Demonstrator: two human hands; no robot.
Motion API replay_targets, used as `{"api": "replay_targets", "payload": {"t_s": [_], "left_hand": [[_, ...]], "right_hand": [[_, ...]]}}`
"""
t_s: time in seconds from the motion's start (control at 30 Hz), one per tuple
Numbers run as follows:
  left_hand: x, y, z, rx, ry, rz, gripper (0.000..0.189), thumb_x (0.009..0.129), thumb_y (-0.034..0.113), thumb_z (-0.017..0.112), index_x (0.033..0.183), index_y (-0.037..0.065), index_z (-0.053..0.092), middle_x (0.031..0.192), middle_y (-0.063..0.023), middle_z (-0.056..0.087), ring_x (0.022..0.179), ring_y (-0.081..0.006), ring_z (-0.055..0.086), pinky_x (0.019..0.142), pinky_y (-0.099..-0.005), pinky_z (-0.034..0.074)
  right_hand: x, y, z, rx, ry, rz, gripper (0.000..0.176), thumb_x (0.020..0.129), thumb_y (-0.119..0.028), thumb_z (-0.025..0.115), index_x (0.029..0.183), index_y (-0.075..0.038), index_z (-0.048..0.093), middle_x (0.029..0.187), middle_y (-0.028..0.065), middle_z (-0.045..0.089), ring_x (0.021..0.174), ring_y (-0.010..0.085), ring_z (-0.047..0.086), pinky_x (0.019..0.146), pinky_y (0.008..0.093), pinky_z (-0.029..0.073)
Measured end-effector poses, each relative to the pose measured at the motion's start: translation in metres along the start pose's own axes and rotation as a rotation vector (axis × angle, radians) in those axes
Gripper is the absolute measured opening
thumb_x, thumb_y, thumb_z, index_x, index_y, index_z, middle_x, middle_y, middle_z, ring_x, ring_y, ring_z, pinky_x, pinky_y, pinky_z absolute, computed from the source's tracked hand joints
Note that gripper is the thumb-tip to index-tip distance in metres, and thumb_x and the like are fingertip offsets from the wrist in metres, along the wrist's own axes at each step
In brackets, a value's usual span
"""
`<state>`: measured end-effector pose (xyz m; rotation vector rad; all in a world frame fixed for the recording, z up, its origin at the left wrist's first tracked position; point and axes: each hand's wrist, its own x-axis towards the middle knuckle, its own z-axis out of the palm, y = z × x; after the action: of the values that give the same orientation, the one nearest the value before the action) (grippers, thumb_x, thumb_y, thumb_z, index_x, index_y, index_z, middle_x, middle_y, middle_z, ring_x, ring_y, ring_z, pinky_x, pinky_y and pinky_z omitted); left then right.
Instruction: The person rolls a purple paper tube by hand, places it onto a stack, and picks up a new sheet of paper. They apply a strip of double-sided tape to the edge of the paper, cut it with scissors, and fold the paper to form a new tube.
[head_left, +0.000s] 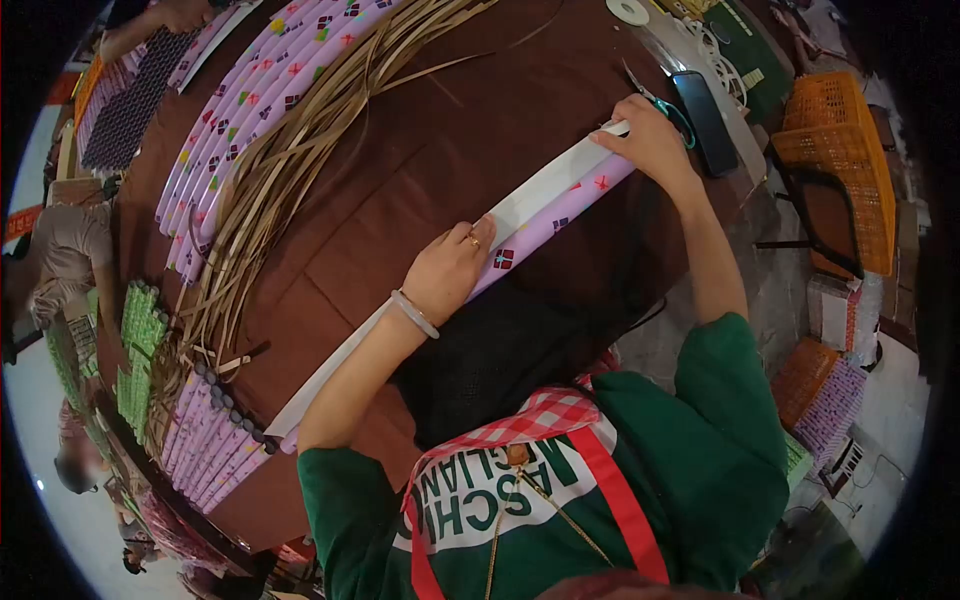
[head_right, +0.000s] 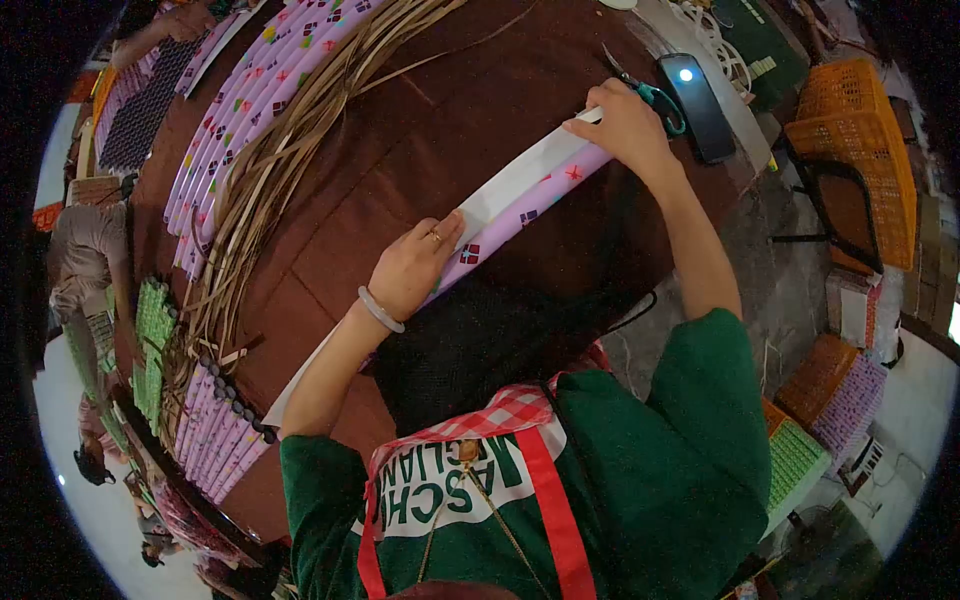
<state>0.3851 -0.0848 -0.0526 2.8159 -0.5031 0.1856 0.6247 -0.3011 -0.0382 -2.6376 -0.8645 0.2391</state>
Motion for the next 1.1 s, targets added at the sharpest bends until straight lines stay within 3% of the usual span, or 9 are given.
{"api": "replay_targets", "payload": {"t_s": [0.37,0.47,0.57,0.63,0.77,0.83,1.1], "left_hand": [[-0.001,0.001,0.000,-0.013,-0.023,-0.034,0.038,0.074,0.004,0.052,0.111,-0.002,0.054,0.117,-0.0073,0.051,0.093,-0.0195,0.054,0.077,-0.0285,0.050],[0.000,-0.001,0.000,-0.008,0.028,0.020,0.037,0.074,0.006,0.051,0.108,-0.008,0.050,0.107,-0.0116,0.054,0.086,-0.0197,0.053,0.076,-0.0267,0.049],[-0.001,-0.002,0.000,-0.022,-0.059,-0.020,0.038,0.075,0.005,0.051,0.113,-0.002,0.053,0.119,-0.0091,0.051,0.096,-0.0210,0.053,0.079,-0.0292,0.049],[0.003,-0.002,-0.002,-0.027,-0.021,0.022,0.038,0.075,0.005,0.050,0.112,-0.005,0.050,0.104,-0.0109,0.052,0.086,-0.0198,0.053,0.075,-0.0276,0.049],[0.015,-0.001,0.000,-0.037,-0.027,-0.025,0.037,0.076,0.005,0.050,0.112,-0.003,0.049,0.100,-0.0102,0.051,0.086,-0.0205,0.053,0.074,-0.0286,0.049],[0.021,-0.001,0.002,-0.096,-0.134,-0.097,0.045,0.077,0.004,0.049,0.121,-0.002,0.044,0.098,-0.0116,0.050,0.090,-0.0261,0.053,0.076,-0.0334,0.049],[0.032,-0.009,0.008,-0.112,-0.141,-0.039,0.039,0.078,0.006,0.050,0.117,-0.001,0.046,0.093,-0.0133,0.049,0.085,-0.0267,0.054,0.073,-0.0353,0.048]], "right_hand": [[-0.002,-0.008,-0.001,-0.049,-0.019,0.026,0.035,0.071,-0.036,0.070,0.084,-0.005,0.059,0.096,0.0076,0.053,0.090,0.0281,0.056,0.073,0.0394,0.046],[-0.001,-0.009,-0.001,-0.072,-0.036,0.029,0.035,0.071,-0.036,0.070,0.084,-0.005,0.058,0.096,0.0075,0.053,0.090,0.0280,0.056,0.073,0.0395,0.046],[0.000,-0.009,-0.001,-0.062,-0.039,0.034,0.035,0.071,-0.036,0.069,0.085,-0.005,0.058,0.097,0.0074,0.053,0.090,0.0279,0.056,0.073,0.0401,0.046],[0.002,-0.010,-0.001,-0.090,-0.071,0.067,0.036,0.071,-0.037,0.069,0.085,-0.006,0.058,0.098,0.0072,0.052,0.090,0.0278,0.056,0.072,0.0407,0.046],[0.002,-0.007,0.002,-0.079,-0.055,0.057,0.036,0.072,-0.038,0.068,0.086,-0.006,0.058,0.099,0.0074,0.052,0.090,0.0280,0.056,0.072,0.0413,0.046],[0.002,-0.006,0.003,-0.091,-0.066,0.064,0.037,0.072,-0.038,0.068,0.087,-0.006,0.057,0.099,0.0075,0.052,0.090,0.0279,0.056,0.072,0.0409,0.047],[0.003,-0.006,0.003,-0.106,-0.059,0.035,0.036,0.073,-0.037,0.067,0.089,-0.006,0.058,0.100,0.0084,0.052,0.089,0.0290,0.056,0.073,0.0399,0.047]]}}
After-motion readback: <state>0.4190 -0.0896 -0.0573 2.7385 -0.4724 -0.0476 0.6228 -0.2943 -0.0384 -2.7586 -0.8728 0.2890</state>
